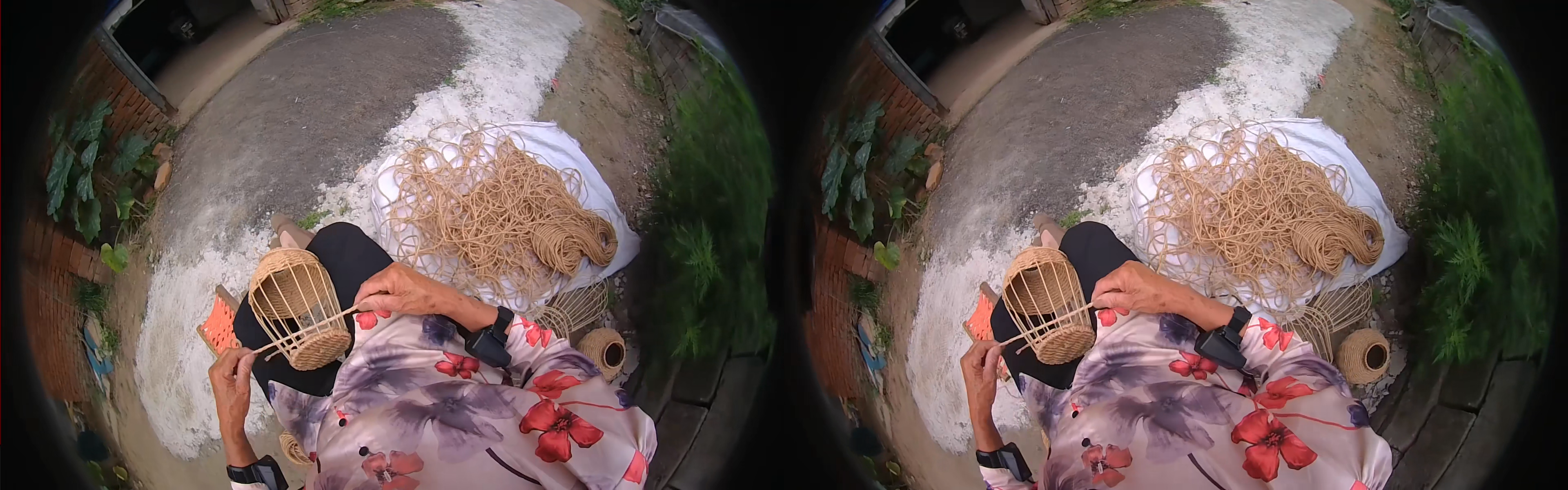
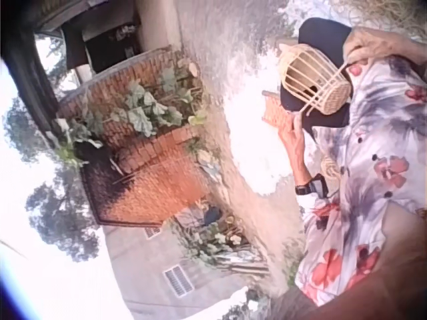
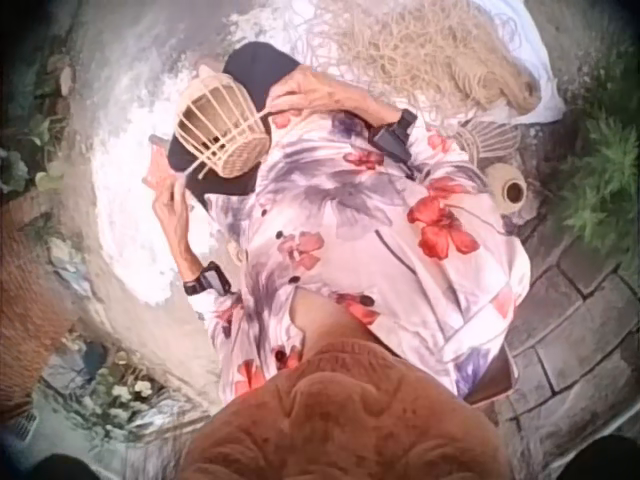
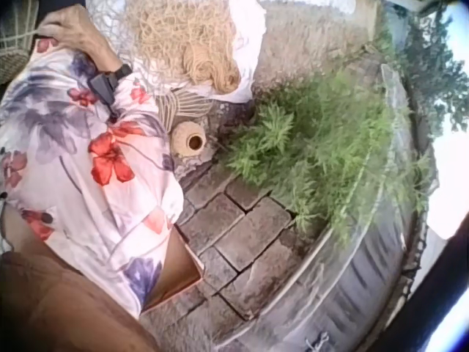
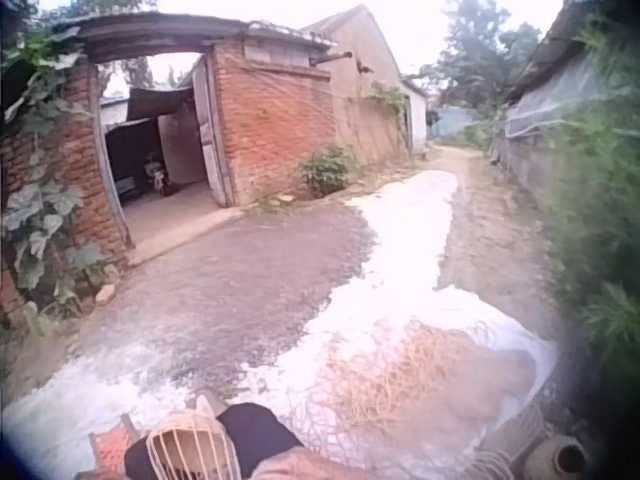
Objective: Weaving a small round basket using thin flexible strips of bamboo or rattan.
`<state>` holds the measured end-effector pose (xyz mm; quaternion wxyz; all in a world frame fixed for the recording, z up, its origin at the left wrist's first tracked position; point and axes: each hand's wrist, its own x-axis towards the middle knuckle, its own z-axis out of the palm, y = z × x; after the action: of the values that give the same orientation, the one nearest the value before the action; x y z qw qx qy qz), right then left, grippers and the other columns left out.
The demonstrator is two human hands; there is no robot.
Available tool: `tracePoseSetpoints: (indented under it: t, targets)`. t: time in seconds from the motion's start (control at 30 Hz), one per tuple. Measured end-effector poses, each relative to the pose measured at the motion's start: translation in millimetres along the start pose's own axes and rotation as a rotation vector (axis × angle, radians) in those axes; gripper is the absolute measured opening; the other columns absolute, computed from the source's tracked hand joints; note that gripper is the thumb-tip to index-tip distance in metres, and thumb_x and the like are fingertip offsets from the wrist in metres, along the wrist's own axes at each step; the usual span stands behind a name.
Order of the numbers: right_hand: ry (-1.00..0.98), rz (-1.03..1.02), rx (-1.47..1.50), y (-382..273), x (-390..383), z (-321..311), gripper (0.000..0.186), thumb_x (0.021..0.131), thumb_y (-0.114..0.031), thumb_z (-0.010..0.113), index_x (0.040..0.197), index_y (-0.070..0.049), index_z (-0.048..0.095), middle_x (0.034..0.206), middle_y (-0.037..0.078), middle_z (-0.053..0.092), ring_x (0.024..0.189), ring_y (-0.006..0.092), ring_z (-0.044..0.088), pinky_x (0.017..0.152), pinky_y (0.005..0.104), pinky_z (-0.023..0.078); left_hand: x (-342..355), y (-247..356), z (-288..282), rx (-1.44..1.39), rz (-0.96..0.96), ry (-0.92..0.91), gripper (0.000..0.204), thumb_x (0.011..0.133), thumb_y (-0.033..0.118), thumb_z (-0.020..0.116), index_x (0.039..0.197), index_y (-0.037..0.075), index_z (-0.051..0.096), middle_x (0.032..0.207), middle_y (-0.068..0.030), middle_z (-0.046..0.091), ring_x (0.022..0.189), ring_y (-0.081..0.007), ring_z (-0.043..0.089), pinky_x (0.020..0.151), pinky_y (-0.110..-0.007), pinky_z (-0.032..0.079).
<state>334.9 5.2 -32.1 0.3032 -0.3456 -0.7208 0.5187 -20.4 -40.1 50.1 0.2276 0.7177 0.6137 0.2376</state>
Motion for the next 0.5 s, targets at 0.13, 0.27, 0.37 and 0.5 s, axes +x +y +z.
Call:
tracePoseSetpoints:
  t: [0.13,0.27,0.37,0.5]
  targets:
    - [0.219,0.097,-0.070,64,-37,-37,0.023,0.090,-0.025,0.062,0.092,-0.004,0.070,0.073,0.005,0.065,0.068,0.0094,0.058,0.063,0.0282,0.047,-27,-169,-110,0.535,-0.187,0.496,0.015,0.089,0.011,0.059,0.098,-0.001,0.065,0.080,-0.0147,0.064,0.066,-0.0259,0.057,0.065,-0.037,0.047]
    - [0.318,0.130,-0.092,70,-43,-40,0.023,0.089,-0.027,0.063,0.092,-0.004,0.070,0.068,0.008,0.064,0.063,0.0153,0.061,0.058,0.0319,0.046,-58,-219,-140,0.844,-0.425,0.441,0.031,0.088,0.015,0.062,0.118,0.005,0.062,0.096,-0.0156,0.068,0.067,-0.0244,0.060,0.061,-0.035,0.049]
    - [0.234,-0.046,-0.096,22,-18,-15,0.022,0.087,-0.026,0.063,0.089,-0.004,0.068,0.072,0.011,0.065,0.065,0.0237,0.063,0.059,0.0353,0.046,-6,-79,-45,0.123,-0.302,0.360,0.044,0.089,0.019,0.063,0.131,0.008,0.056,0.116,-0.0126,0.065,0.056,-0.0095,0.049,0.046,-0.026,0.041]
    - [0.090,-0.310,-0.200,-24,25,25,0.018,0.086,-0.021,0.065,0.087,-0.003,0.067,0.076,0.012,0.065,0.070,0.0313,0.063,0.062,0.0364,0.049,14,66,43,-0.260,-0.043,-0.127,0.040,0.089,0.022,0.065,0.122,0.002,0.059,0.095,-0.0068,0.063,0.062,-0.0074,0.049,0.053,-0.022,0.042]
